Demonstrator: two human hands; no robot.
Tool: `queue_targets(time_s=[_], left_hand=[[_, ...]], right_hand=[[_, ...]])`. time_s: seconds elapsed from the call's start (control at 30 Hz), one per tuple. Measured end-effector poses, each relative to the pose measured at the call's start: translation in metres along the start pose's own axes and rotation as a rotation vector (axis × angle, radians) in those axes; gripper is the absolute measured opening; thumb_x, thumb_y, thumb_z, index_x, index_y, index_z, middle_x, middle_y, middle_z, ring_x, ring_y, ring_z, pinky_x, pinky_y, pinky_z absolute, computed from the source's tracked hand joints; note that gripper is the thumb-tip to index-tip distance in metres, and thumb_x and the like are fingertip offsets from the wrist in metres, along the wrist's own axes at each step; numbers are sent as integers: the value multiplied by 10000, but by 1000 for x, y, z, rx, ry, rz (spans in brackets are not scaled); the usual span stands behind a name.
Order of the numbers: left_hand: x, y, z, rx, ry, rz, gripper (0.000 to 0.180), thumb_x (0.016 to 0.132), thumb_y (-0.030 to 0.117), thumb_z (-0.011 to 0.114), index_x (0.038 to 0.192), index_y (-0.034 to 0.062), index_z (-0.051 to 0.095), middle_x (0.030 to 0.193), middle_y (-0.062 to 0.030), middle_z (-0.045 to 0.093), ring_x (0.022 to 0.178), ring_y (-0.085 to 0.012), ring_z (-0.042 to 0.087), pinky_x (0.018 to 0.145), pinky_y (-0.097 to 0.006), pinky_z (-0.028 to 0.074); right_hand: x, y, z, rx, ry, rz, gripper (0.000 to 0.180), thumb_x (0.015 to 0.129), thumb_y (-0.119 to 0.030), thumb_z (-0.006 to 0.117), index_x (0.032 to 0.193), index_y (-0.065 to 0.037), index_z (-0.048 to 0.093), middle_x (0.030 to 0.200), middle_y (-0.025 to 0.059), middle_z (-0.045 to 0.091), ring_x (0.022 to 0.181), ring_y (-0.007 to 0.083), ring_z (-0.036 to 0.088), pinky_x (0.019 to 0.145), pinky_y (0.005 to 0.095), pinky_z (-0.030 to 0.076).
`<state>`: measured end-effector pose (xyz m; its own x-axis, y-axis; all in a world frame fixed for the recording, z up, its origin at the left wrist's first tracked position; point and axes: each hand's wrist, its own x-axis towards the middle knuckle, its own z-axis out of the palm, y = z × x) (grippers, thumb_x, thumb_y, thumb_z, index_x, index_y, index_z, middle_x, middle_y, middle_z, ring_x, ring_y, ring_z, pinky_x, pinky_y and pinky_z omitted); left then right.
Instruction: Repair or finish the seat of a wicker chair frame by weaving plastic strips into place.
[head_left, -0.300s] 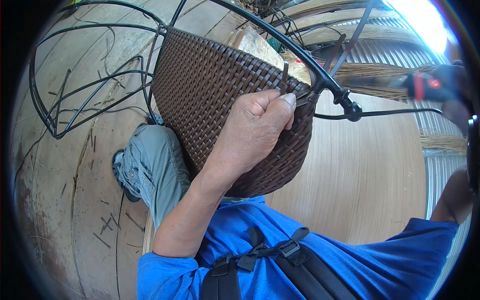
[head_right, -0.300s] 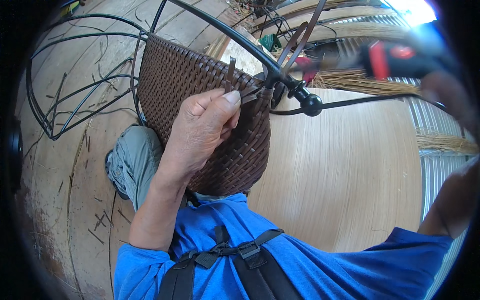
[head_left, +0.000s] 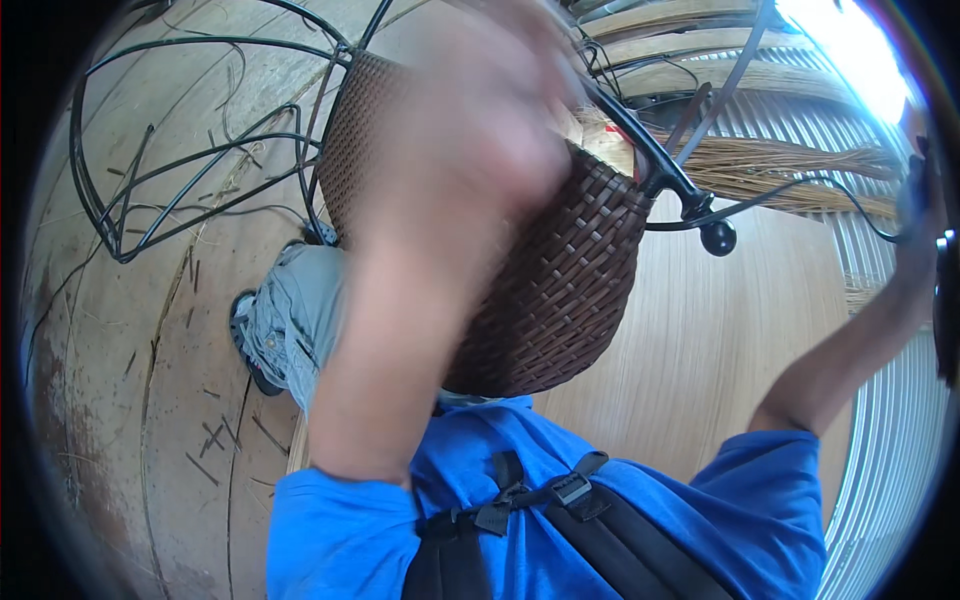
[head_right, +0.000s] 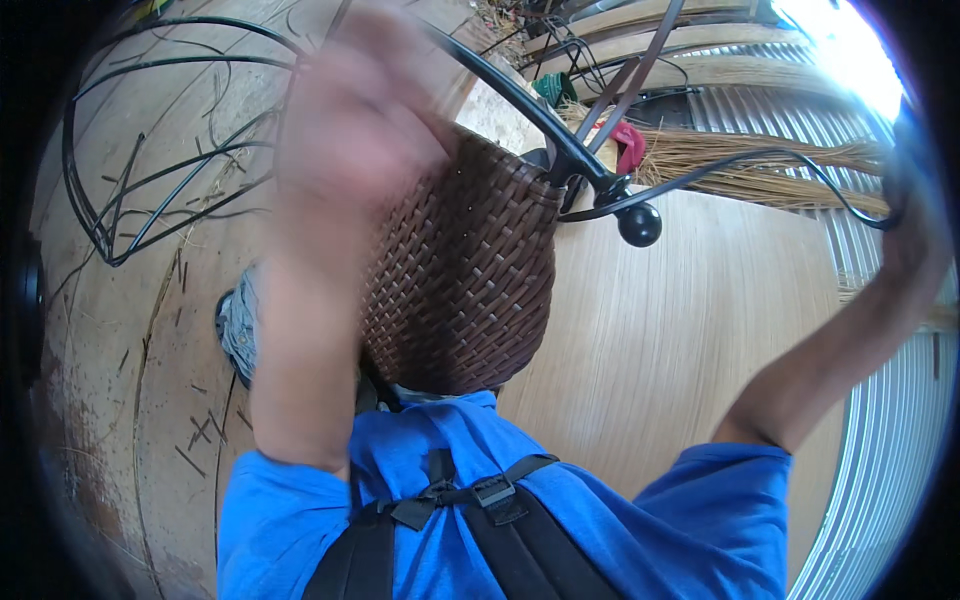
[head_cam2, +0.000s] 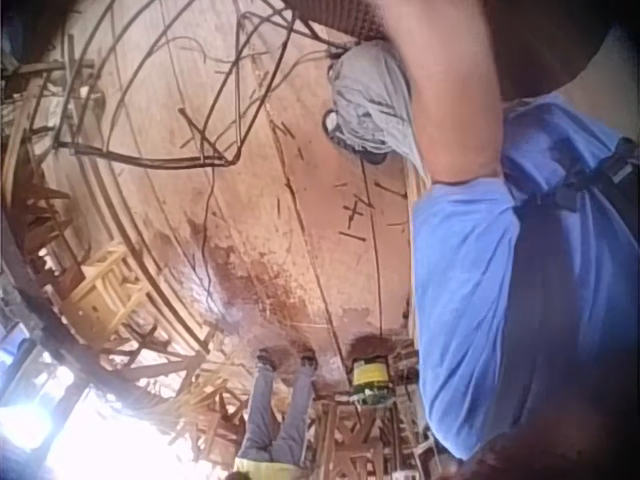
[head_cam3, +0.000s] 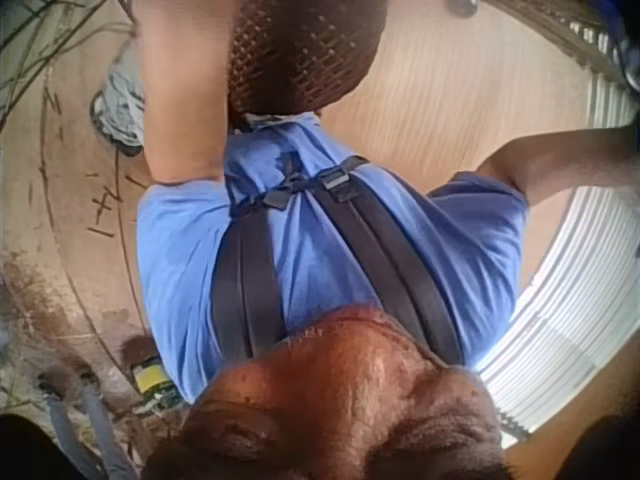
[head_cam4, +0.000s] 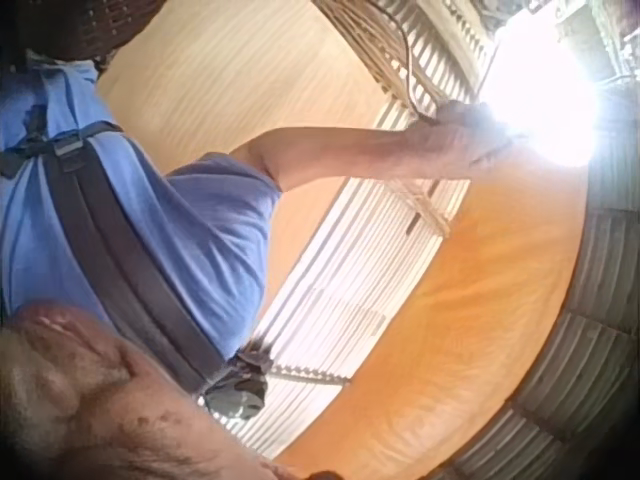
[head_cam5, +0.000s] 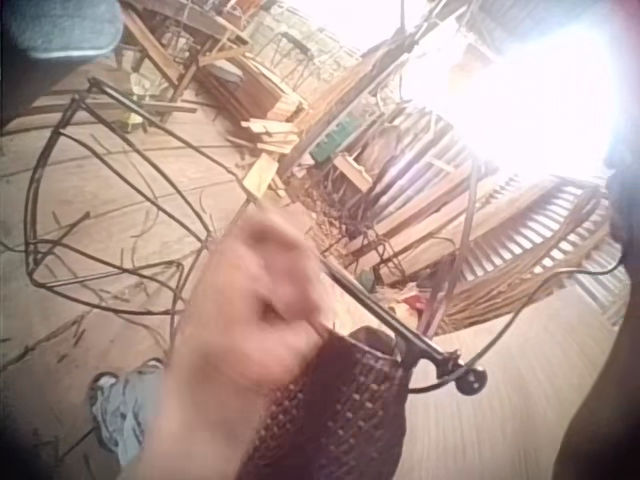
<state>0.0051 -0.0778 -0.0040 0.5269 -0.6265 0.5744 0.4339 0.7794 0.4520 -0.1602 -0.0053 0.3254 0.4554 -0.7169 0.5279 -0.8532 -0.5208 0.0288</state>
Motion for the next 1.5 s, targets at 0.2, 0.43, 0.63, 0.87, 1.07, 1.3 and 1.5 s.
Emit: queue_targets(time_s=[0.2,0.43,0.63,0.87,1.07,1.3,1.5], left_hand=[[94,-8,-142,-46,121,-545,188,870,155,518,932,-3,598,916,-60,589,828,-121,516,661,-240,427],[10,14,-13,627,-914,8,525,783,487,611,1008,13,628,917,-155,620,963,-310,550,893,-399,392],[18,6,-9,492,-1087,-183,453,759,435,665,931,16,640,823,-135,619,822,-302,568,793,-397,428],[11,4,2,534,-1010,-237,650,746,635,574,858,3,671,727,-172,630,749,-313,625,760,-420,477],[15,7,2,574,-1040,-295,697,741,677,549,878,5,673,742,-186,632,775,-308,631,780,-411,478],[37,16,6,560,-1203,-626,552,727,531,674,889,4,640,810,-144,619,825,-247,585,759,-351,449],[39,16,6,529,-1202,-778,612,682,580,683,889,6,640,741,-107,600,765,-207,554,737,-336,431]], right_hand=[[-74,91,-25,-232,814,498,296,815,-284,678,856,2,616,688,34,546,547,91,489,439,219,362],[-156,74,-133,1015,600,334,161,946,-159,485,832,-63,425,635,-11,342,479,86,293,483,231,267],[-156,14,-101,1145,346,260,198,960,-158,417,808,-31,422,624,10,312,468,88,267,484,231,257],[-155,8,8,619,627,438,160,948,-233,496,934,-74,475,663,-40,379,519,53,314,508,216,302],[-159,-8,158,1012,357,679,109,947,-168,483,926,-74,432,672,-9,421,489,81,415,465,245,387],[-161,-1,229,1626,217,891,355,771,-129,727,1043,-93,503,796,-22,551,713,81,550,612,227,437],[-154,-18,238,1669,298,998,452,734,-96,764,1121,-68,534,971,-5,586,901,102,568,814,244,465]])
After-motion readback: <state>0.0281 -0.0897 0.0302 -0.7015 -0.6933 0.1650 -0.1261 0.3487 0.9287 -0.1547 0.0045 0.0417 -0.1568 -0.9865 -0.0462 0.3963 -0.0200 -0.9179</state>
